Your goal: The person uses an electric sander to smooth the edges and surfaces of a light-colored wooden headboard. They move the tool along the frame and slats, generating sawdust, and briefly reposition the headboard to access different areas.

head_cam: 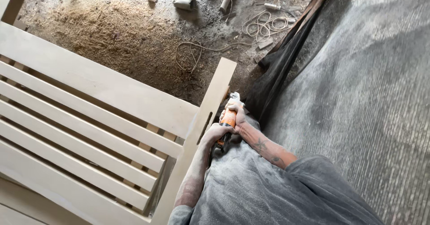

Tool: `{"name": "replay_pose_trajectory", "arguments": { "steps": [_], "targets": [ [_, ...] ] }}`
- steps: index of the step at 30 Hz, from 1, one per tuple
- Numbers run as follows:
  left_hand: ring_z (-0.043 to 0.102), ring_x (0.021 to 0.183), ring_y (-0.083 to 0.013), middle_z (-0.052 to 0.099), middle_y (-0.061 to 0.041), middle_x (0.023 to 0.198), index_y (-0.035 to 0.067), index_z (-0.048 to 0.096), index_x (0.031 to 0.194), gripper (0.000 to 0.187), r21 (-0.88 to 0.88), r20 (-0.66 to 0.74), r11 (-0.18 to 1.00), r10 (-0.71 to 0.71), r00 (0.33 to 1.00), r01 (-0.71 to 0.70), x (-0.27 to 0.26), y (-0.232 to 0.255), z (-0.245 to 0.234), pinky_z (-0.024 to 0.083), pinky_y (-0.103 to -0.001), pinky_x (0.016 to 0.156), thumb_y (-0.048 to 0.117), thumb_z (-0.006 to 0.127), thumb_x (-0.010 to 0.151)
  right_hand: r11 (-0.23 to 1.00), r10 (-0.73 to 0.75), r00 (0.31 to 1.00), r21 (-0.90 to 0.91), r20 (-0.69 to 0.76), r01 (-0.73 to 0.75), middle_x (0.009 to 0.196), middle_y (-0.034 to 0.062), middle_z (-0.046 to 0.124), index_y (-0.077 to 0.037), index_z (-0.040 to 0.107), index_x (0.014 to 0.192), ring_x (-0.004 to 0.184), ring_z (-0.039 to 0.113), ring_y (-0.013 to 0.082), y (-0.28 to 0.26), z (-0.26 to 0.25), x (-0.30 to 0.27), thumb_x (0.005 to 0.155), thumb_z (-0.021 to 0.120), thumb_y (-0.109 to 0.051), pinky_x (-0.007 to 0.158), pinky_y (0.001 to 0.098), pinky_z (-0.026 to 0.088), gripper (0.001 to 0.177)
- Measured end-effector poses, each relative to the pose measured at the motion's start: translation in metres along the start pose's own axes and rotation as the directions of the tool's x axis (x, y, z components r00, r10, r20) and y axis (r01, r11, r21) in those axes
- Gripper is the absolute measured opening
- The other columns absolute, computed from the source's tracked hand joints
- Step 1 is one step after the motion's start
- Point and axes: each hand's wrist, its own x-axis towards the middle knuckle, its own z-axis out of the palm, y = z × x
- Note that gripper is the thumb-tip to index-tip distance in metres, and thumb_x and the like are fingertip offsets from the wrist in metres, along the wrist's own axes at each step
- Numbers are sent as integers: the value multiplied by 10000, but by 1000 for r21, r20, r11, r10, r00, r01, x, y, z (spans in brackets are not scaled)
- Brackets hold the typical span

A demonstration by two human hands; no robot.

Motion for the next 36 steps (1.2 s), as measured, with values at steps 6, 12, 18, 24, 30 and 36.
{"name": "replay_pose_trajectory", "arguments": {
  "steps": [6,12,18,24,30,36],
  "targets": [
    [688,604,-164,732,-82,756,-45,726,964,406,-1,30,999,-48,998,48,-17,-21,-4,546,-291,559,247,838,705,999,-32,999,-27,-13,31,789,99,640,-100,588,939,675,651,264,27,-7,-8,788,669,-242,678,455,594,222],
    [684,620,-152,735,-81,782,-39,723,978,414,9,11,1000,-11,1000,11,-1,4,-6,551,-291,576,247,846,706,996,-59,998,-66,8,59,778,111,630,-83,582,932,670,650,273,-2,8,1,778,656,-243,673,460,600,235],
    [702,632,-163,752,-94,807,-69,730,998,440,-96,33,994,56,998,-53,41,48,0,564,-289,583,209,844,677,994,-68,998,-82,0,68,797,122,632,-50,583,944,696,649,280,-62,25,22,793,657,-225,699,463,598,243],
    [707,639,-174,751,-108,819,-56,724,1000,440,-92,45,995,38,998,-33,73,79,4,568,-303,588,211,843,671,994,-52,999,-101,-13,51,785,114,627,-65,592,929,688,647,280,-107,31,37,765,658,-240,688,470,587,249],
    [702,644,-174,753,-107,828,-52,739,983,441,-57,42,996,69,997,-66,81,90,7,565,-305,597,231,848,664,990,-79,997,-113,4,79,777,100,618,-77,592,924,676,639,269,-120,36,38,762,666,-241,677,467,583,242],
    [694,672,-147,749,-80,838,-39,729,976,464,55,-31,997,53,998,-52,64,60,6,557,-294,623,275,871,666,987,-97,995,-123,35,101,797,113,626,-66,592,927,694,643,278,-86,25,30,762,659,-227,698,466,592,240]
  ]
}}
